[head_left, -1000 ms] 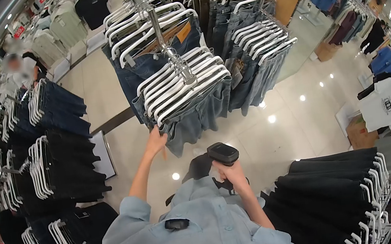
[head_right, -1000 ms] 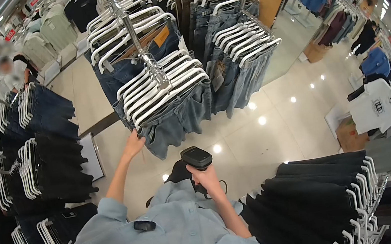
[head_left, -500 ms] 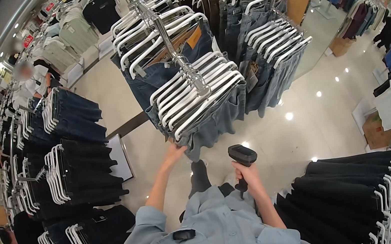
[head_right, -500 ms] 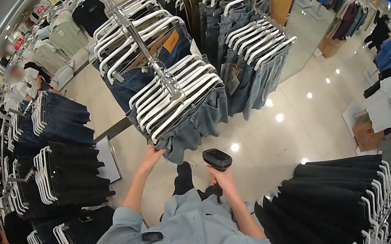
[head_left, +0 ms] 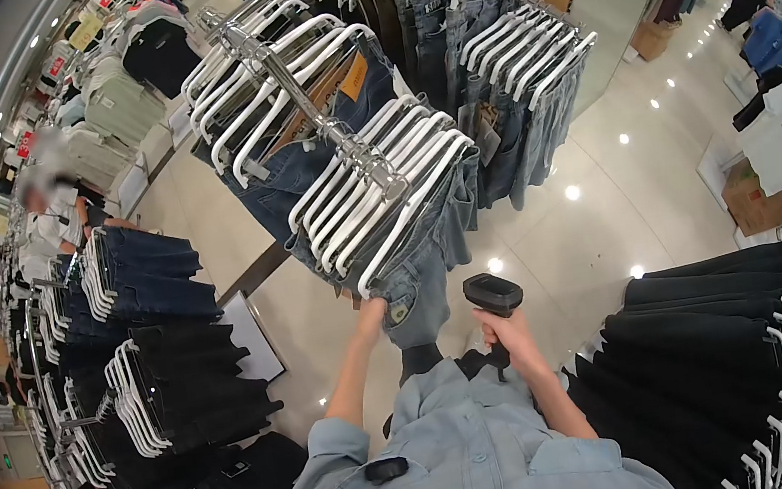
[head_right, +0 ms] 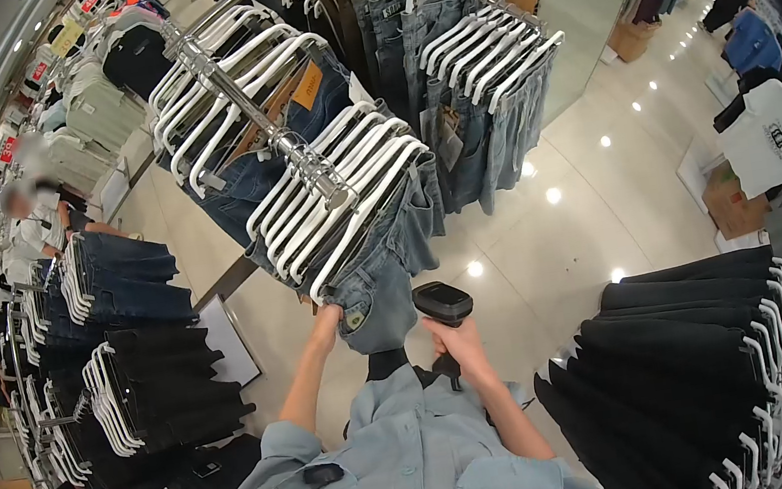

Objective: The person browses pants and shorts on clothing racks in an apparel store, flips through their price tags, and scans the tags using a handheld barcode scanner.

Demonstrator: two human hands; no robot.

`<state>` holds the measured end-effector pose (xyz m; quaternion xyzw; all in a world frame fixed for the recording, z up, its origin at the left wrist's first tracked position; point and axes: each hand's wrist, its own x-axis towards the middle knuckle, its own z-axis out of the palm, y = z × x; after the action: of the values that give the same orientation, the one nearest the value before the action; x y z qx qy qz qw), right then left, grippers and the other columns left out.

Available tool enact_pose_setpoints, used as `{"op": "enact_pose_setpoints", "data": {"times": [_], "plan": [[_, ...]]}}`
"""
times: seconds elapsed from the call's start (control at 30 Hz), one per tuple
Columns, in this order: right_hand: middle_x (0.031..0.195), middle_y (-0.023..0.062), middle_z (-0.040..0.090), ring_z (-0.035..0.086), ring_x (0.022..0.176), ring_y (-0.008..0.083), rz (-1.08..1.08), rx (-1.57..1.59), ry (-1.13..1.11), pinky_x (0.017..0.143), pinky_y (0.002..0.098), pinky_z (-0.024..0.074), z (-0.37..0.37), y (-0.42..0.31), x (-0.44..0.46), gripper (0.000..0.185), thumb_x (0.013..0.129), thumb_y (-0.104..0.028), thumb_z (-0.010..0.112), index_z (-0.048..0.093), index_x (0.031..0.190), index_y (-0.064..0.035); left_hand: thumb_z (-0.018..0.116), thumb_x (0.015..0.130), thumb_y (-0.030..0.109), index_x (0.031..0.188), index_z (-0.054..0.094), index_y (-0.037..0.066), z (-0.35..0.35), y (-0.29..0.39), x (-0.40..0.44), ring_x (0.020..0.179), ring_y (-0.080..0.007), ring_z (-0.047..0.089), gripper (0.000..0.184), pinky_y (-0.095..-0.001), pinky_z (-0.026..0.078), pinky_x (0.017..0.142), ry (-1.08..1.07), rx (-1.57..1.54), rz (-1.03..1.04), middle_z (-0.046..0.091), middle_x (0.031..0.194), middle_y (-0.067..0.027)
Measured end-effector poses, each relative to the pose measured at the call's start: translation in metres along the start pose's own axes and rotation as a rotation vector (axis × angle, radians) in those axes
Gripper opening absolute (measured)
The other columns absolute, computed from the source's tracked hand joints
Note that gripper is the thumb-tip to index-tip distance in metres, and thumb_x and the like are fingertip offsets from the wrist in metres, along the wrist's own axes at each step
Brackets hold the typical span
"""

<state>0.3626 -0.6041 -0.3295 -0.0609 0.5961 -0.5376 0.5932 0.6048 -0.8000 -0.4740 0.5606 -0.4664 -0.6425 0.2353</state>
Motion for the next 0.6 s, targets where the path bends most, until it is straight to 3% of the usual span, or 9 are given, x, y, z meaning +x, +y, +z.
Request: {"op": "enact_pose_setpoints", "data": {"times": [0.23,0.37,0.4,0.5,0.57,0.6], "plan": [[0.065,-0.0048,0.048,0.047,0.055,0.0071,0.017,-0.011,0.035,0.054,0.0274,0.0427,0.009,-0.011,0.000,0.015,0.094,-0.016,0.072,0.060,0.089,-0.0074,0.051,0.069,0.003,0.130,0.053,-0.004,0.003,0.010,-0.009,0.085,-0.0164,0.053,0.062,-0.0302,0.041,0.066,-0.044,0.081,-0.095,0.055,0.098,-0.0061],[0.064,-0.0035,0.051,0.049,0.056,0.0087,-0.027,-0.025,0.008,0.055,0.0291,0.0427,0.019,0.006,0.011,0.018,0.094,-0.017,0.073,0.062,0.085,-0.0068,0.055,0.065,0.000,0.127,0.056,-0.004,0.013,0.005,-0.017,0.084,-0.0208,0.057,0.062,-0.0326,0.046,0.069,0.032,0.058,-0.016,0.059,0.093,-0.0070],[0.063,-0.0025,0.053,0.051,0.056,0.0092,-0.081,-0.143,0.054,0.055,0.0300,0.0425,0.025,0.010,0.013,0.020,0.094,-0.019,0.074,0.063,0.082,-0.0065,0.057,0.067,-0.002,0.117,0.055,-0.002,0.015,0.008,-0.022,0.087,-0.0189,0.054,0.050,-0.0317,0.045,0.069,0.022,0.050,-0.011,0.057,0.096,-0.0059],[0.065,0.0009,0.062,0.058,0.060,0.0103,-0.191,-0.324,0.096,0.057,0.0332,0.0452,0.041,0.029,0.021,0.028,0.091,-0.024,0.077,0.067,0.078,-0.0020,0.058,0.069,-0.003,0.122,0.054,-0.001,0.015,-0.006,-0.016,0.085,-0.0182,0.057,0.053,-0.0316,0.046,0.067,-0.051,0.192,-0.067,0.059,0.096,-0.0048],[0.069,0.0025,0.066,0.062,0.065,0.0117,-0.457,-0.539,0.148,0.060,0.0340,0.0493,0.047,0.054,0.035,0.029,0.090,-0.025,0.079,0.070,0.086,0.0024,0.059,0.071,-0.004,0.123,0.055,-0.001,0.025,0.006,-0.034,0.083,-0.0170,0.058,0.053,-0.0315,0.047,0.067,-0.029,0.116,0.008,0.060,0.097,-0.0043],[0.072,0.0074,0.069,0.064,0.070,0.0127,-0.385,-0.590,0.088,0.065,0.0359,0.0524,0.048,0.055,0.037,0.028,0.086,-0.021,0.081,0.071,0.090,0.0050,0.059,0.072,-0.005,0.124,0.055,-0.001,0.027,0.007,-0.039,0.081,-0.0159,0.057,0.052,-0.0305,0.047,0.066,-0.061,0.080,-0.031,0.060,0.095,-0.0037]]}}
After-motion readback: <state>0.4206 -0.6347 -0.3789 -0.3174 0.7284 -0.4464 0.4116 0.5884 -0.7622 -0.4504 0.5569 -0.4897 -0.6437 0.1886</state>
